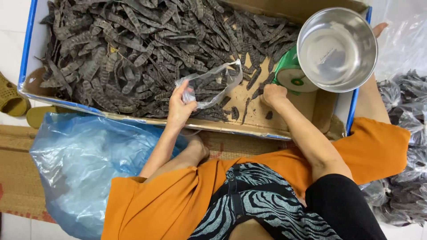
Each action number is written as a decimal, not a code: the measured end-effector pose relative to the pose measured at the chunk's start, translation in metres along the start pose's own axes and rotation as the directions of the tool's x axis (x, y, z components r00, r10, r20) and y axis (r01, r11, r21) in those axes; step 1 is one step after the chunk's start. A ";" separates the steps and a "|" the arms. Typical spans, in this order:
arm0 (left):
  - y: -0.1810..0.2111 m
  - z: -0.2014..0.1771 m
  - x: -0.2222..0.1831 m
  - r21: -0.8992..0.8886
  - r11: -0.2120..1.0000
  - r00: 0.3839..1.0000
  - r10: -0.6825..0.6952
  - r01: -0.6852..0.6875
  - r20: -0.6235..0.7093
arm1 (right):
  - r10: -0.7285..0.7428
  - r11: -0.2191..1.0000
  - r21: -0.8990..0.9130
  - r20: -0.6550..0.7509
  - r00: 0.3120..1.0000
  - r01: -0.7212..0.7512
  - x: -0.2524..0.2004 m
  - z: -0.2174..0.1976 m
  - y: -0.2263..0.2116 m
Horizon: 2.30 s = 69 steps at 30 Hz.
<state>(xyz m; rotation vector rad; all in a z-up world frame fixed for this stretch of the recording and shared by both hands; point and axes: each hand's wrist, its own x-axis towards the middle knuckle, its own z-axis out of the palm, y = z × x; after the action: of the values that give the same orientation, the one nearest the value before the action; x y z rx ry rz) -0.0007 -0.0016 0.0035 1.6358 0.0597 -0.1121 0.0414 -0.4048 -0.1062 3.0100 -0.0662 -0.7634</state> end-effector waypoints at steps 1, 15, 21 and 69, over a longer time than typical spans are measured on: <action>0.002 0.000 0.000 -0.022 1.000 1.000 -0.015 0.015 0.004 | -0.011 1.000 0.003 -0.045 0.999 0.011 -0.002 -0.001 0.001; 0.010 0.001 0.000 0.017 1.000 1.000 -0.024 0.024 0.003 | -0.472 0.878 -0.274 -0.361 0.805 0.392 -0.008 -0.015 -0.001; 0.011 0.000 -0.001 0.009 1.000 1.000 -0.014 0.014 0.009 | -0.412 0.911 -0.203 -0.394 0.822 0.360 -0.013 -0.053 -0.022; 0.005 -0.002 -0.002 0.136 0.988 0.998 0.066 -0.067 0.010 | -0.443 0.178 0.841 -0.395 0.805 0.511 -0.057 -0.154 -0.125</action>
<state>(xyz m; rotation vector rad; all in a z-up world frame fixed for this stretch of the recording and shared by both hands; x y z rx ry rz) -0.0022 -0.0002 0.0084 1.7723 -0.0073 -0.0709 0.0685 -0.2731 0.0507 4.2808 0.8252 -0.8514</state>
